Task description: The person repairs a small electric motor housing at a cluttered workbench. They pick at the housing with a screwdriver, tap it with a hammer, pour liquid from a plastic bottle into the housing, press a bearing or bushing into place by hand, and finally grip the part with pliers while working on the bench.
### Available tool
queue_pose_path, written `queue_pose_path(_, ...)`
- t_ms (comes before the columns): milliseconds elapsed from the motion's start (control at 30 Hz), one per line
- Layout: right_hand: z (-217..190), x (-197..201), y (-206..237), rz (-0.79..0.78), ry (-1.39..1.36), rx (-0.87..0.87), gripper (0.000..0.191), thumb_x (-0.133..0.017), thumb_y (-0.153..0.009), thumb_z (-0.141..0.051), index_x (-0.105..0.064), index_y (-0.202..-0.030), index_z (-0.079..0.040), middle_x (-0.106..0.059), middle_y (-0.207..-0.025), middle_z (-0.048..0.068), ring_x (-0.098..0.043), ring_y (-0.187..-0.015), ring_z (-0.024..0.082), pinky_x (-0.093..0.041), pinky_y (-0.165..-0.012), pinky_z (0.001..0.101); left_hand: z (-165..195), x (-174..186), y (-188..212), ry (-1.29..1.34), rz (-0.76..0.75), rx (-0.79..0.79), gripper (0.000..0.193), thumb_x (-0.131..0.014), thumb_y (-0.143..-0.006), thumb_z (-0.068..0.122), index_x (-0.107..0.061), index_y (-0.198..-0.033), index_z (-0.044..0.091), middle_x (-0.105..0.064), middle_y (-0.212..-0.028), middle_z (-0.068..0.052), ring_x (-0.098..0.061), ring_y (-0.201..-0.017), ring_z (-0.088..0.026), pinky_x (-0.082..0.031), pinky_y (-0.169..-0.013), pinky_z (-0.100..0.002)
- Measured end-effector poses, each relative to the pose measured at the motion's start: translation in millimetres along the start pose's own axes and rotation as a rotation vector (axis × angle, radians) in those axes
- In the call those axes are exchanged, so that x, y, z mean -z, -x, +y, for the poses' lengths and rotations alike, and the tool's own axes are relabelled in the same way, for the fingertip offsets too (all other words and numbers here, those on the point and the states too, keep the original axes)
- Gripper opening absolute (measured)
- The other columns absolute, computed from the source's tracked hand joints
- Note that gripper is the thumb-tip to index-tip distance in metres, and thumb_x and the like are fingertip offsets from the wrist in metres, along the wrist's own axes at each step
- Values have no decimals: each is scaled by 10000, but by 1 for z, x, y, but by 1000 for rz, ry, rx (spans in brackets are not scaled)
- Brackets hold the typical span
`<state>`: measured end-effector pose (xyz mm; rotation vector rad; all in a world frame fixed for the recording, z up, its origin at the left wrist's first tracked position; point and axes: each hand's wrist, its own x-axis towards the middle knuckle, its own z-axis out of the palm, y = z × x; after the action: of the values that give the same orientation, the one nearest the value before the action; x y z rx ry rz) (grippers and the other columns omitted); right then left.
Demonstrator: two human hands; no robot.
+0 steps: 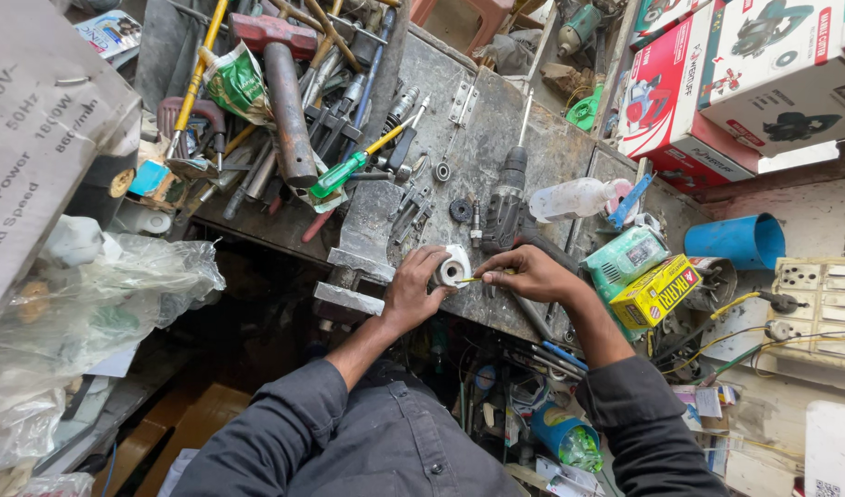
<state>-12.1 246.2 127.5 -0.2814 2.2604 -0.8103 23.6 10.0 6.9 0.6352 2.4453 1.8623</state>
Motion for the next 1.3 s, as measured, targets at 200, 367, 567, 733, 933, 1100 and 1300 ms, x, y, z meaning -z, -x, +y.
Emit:
queue_pose_path(200, 43, -58, 6, 216, -429, -74, 274, -720, -959, -204, -791, -1167, -39, -681, -811, -73, -532, -754, 22, -456, -655, 221, 6, 7, 0, -9, 21, -29, 596, -870, -709, 101, -620, -1242, 12, -619, -1304, -137, -597, -1221, -345, -479, -1033, -440)
queue_pose_path(367, 16, -120, 14, 619, -452, -33, 256, -718, -967, -199, -791, -1164, -52, -690, -811, -74, -531, -707, 21, -456, -616, 215, 13, 15, 1, -4, 23, -2, 561, -852, -726, 86, -630, -1236, 15, -628, -1296, -148, -594, -1217, -371, -485, -1016, -445)
queue_pose_path(567, -27, -136, 20, 800, -270, 60, 238, -708, -979, -181, -764, -1191, -86, -724, -817, 27, -611, -707, 71, -494, -645, 249, 13, 22, 0, -13, 6, -7, 549, -838, -731, 77, -636, -1238, 22, -636, -1306, -142, -600, -1220, -359, -491, -1028, -437)
queue_pose_path(733, -28, -99, 29, 554, -99, 4, 246, -754, -929, -166, -796, -1159, -90, -700, -764, 116, -617, -643, 174, -484, -627, 301, 13, 23, 1, -4, 0, 17, 559, -847, -723, 80, -643, -1241, 30, -638, -1308, -136, -606, -1215, -354, -492, -1021, -433)
queue_pose_path(933, -41, -122, 21, 745, -288, 67, 210, -739, -931, -157, -776, -1116, -65, -806, -938, 111, -721, -810, 121, -554, -713, 268, 11, 20, 4, -24, 5, 31, 556, -840, -720, 60, -642, -1239, 25, -638, -1298, -143, -610, -1219, -348, -501, -1028, -432)
queue_pose_path(1100, -60, -154, 8, 963, -295, -146, 212, -734, -944, -173, -782, -1122, -68, -799, -869, 126, -703, -745, 93, -540, -671, 274, 8, 19, 6, -13, 13, 26, 557, -847, -724, 70, -645, -1241, 28, -642, -1298, -143, -615, -1216, -345, -510, -1023, -430)
queue_pose_path(1300, -70, -169, -1, 1120, -360, -196, 247, -710, -961, -170, -763, -1179, -66, -811, -937, 117, -709, -796, 106, -562, -715, 289, 10, 19, 4, -27, 3, 32, 540, -834, -731, 62, -647, -1237, 34, -649, -1292, -142, -623, -1215, -343, -514, -1025, -424)
